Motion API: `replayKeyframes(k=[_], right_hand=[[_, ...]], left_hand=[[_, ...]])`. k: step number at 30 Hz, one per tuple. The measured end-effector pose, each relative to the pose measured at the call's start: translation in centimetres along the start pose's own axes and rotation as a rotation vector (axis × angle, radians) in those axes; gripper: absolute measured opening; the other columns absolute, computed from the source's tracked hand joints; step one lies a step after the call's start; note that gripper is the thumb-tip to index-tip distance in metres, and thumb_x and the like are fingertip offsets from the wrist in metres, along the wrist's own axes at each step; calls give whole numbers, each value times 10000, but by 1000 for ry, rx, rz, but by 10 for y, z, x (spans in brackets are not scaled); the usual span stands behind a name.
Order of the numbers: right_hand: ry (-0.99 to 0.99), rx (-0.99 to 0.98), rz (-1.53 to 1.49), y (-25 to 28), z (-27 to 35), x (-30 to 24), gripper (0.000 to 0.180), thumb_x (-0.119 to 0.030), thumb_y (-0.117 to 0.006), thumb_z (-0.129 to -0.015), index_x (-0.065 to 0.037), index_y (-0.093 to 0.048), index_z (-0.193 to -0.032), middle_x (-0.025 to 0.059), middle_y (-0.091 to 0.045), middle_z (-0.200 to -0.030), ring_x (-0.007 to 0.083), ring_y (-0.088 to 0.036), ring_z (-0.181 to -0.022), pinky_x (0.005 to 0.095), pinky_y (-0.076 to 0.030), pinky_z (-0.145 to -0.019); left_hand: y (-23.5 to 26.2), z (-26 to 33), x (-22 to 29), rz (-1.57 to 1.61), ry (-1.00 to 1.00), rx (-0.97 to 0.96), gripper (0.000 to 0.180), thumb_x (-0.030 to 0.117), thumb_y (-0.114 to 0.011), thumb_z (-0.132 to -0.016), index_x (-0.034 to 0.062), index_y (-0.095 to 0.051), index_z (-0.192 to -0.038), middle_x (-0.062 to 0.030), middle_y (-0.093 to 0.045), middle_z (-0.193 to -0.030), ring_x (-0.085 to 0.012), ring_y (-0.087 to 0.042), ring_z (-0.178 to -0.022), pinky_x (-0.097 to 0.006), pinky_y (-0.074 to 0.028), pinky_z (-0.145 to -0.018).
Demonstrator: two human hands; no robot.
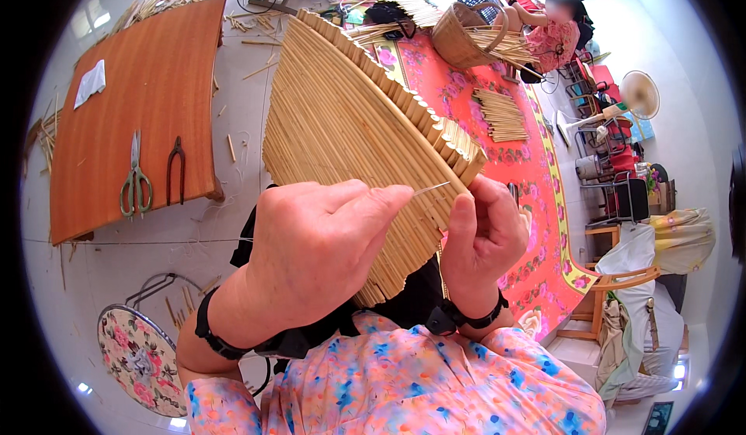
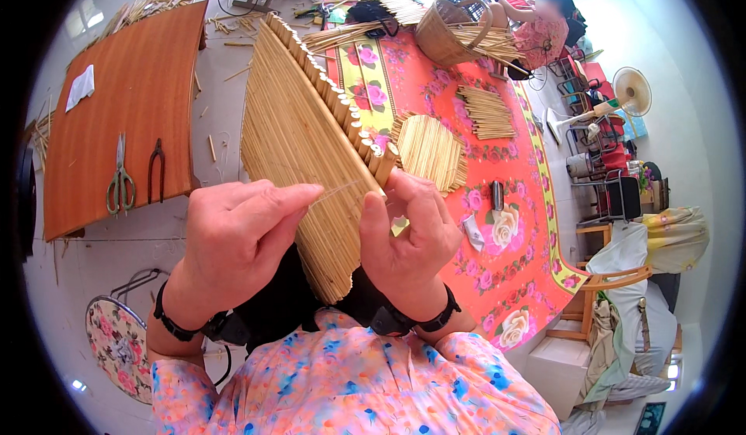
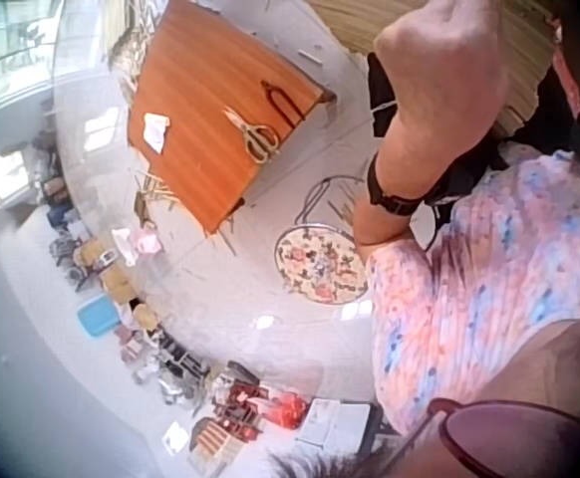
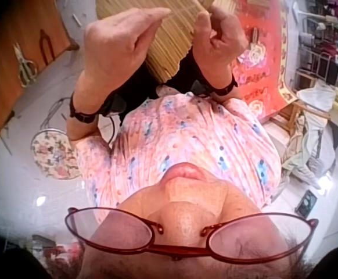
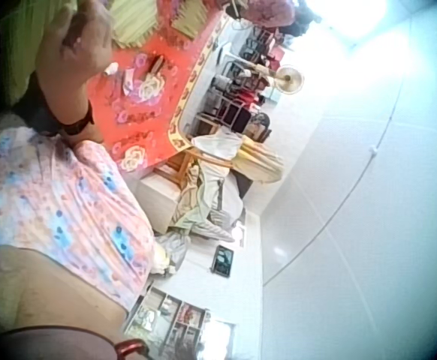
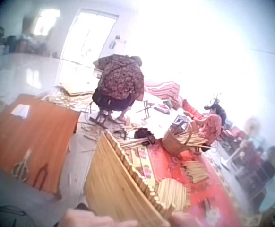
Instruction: The person sits on the floor and weaves thin bamboo strips together using a needle and thread. They repeatedly pass the needle through the strips to bind them, occasionally using pliers to pull the thread tight and scissors to cut the thread.
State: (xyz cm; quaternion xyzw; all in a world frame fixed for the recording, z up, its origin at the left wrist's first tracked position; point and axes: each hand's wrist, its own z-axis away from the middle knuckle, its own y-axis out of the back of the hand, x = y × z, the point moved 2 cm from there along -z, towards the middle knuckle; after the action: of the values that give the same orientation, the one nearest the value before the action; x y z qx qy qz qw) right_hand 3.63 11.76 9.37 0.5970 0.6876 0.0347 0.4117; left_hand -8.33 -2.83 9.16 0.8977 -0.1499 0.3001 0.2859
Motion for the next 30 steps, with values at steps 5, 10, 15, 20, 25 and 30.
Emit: replayKeyframes(k=[5,10,15,20,25,30], right_hand=[[21,3,-28,-2,1,1,188,-114,-601,-913,66,-601,-967,53,-610,-844,46,-531,-658,188,-418,-550],[19,42,-27,-1,1,5,239,-37,-703,-774,58,-623,-978,117,-642,-812,123,-595,-588,234,-470,-538],[17,5,-25,-1,2,0,177,-97,-606,-904,69,-597,-967,64,-603,-870,54,-528,-678,191,-415,-563],[18,1,-56,-1,1,0,183,-94,-606,-904,72,-597,-980,74,-608,-887,64,-540,-697,196,-428,-578],[-7,-9,-87,-3,3,-1,194,-92,-605,-906,81,-594,-993,81,-606,-909,70,-546,-719,200,-438,-602],[37,57,-121,-8,4,3,232,-33,-704,-780,41,-615,-981,129,-635,-871,130,-615,-623,235,-493,-522]], left_hand=[[1,0,2,-16,-7,-11,216,-16,-676,-755,43,-682,-963,-80,-534,-593,-233,-529,-474,-327,-394,-440],[2,0,3,-18,-10,-8,221,-18,-679,-752,40,-681,-965,-77,-540,-596,-229,-526,-471,-323,-394,-438],[3,-1,4,-35,-10,-26,218,-18,-679,-750,38,-682,-961,-75,-543,-598,-227,-525,-471,-321,-394,-440],[4,-2,4,-43,-18,-29,219,-8,-684,-750,49,-687,-962,-62,-532,-591,-221,-511,-464,-318,-381,-437],[8,-5,6,-155,-74,-47,220,12,-694,-741,63,-692,-956,-41,-487,-565,-213,-468,-447,-326,-339,-426],[17,-10,8,-235,-113,-93,198,9,-691,-736,65,-688,-925,-35,-473,-560,-215,-452,-445,-329,-319,-425]])
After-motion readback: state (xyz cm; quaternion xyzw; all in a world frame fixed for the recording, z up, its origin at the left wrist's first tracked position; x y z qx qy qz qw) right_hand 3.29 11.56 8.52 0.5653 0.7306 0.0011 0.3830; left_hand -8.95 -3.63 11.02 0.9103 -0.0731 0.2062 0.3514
